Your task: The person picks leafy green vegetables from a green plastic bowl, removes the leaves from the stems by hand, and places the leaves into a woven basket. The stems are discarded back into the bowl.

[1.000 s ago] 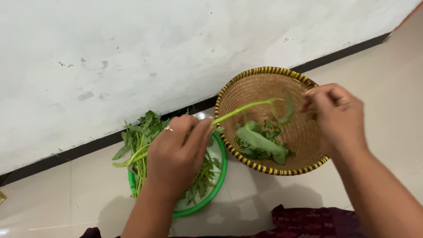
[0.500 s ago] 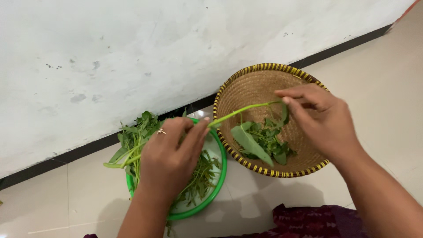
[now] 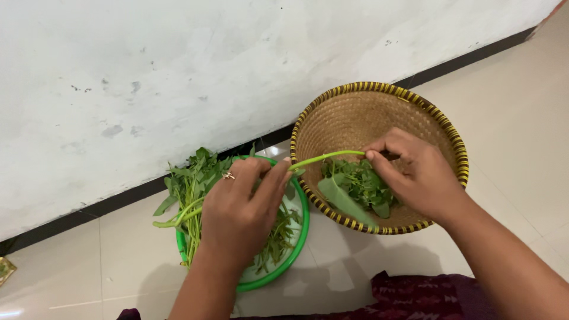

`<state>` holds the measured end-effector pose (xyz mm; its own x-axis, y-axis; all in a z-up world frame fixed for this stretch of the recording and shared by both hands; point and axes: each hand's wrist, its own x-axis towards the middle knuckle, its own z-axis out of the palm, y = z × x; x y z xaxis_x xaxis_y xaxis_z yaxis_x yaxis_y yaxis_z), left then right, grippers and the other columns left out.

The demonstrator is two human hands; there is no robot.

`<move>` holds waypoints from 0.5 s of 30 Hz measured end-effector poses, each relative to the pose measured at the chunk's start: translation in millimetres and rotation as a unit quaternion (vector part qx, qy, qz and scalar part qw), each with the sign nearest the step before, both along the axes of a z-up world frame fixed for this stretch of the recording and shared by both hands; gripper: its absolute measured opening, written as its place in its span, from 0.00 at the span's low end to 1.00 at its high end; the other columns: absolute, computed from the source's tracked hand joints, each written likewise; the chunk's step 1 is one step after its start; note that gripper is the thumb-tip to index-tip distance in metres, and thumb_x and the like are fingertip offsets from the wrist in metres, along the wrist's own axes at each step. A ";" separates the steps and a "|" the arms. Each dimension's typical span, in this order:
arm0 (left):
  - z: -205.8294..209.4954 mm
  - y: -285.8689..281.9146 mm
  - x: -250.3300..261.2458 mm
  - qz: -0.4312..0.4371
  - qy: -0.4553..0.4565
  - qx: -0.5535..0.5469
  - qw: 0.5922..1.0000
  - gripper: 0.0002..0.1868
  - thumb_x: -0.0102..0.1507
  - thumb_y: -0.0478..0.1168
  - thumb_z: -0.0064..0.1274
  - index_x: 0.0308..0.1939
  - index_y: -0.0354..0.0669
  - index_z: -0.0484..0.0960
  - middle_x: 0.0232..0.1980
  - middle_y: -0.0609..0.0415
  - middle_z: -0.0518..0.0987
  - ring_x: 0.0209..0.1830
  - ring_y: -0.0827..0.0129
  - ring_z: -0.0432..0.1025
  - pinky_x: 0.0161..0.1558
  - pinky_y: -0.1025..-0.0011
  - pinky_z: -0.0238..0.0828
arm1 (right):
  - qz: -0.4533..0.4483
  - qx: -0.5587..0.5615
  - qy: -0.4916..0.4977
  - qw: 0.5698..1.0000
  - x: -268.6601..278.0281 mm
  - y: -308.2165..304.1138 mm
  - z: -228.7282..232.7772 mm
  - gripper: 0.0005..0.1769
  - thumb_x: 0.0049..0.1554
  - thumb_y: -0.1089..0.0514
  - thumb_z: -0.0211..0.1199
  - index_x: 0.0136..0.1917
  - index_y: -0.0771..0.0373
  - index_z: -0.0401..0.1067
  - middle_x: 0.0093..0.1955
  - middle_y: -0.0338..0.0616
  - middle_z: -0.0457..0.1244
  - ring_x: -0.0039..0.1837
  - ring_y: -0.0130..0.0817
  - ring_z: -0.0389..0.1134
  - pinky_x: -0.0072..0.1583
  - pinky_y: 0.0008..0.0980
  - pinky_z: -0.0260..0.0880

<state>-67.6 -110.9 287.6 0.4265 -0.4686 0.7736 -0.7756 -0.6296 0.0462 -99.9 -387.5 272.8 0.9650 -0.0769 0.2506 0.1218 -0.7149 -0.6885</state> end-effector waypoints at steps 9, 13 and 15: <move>-3.6 -14.3 -4.9 -0.075 -0.017 0.038 0.996 0.12 0.66 0.38 0.61 0.51 0.34 0.85 0.38 0.55 0.74 0.34 0.68 0.70 0.31 0.69 0.67 | -0.143 0.371 0.002 0.917 8.4 8.0 -25.1 0.08 0.65 0.62 0.56 0.48 0.66 0.74 0.44 0.37 0.67 0.43 0.20 0.65 0.45 0.23 0.67; -8.0 -20.1 -8.3 -0.085 -0.011 0.038 0.996 0.10 0.66 0.35 0.60 0.49 0.33 0.85 0.40 0.55 0.75 0.34 0.68 0.71 0.31 0.70 0.68 | -0.183 0.381 -0.005 0.906 11.2 0.3 -33.3 0.07 0.65 0.63 0.56 0.49 0.66 0.75 0.43 0.39 0.67 0.42 0.21 0.65 0.43 0.23 0.65; -10.8 -21.6 -8.6 -0.089 -0.018 0.037 0.995 0.09 0.66 0.34 0.60 0.49 0.33 0.84 0.39 0.55 0.74 0.35 0.68 0.72 0.33 0.70 0.68 | -0.245 0.410 0.001 0.879 14.5 -10.5 -29.3 0.08 0.65 0.61 0.56 0.48 0.65 0.75 0.43 0.39 0.67 0.42 0.22 0.66 0.45 0.23 0.69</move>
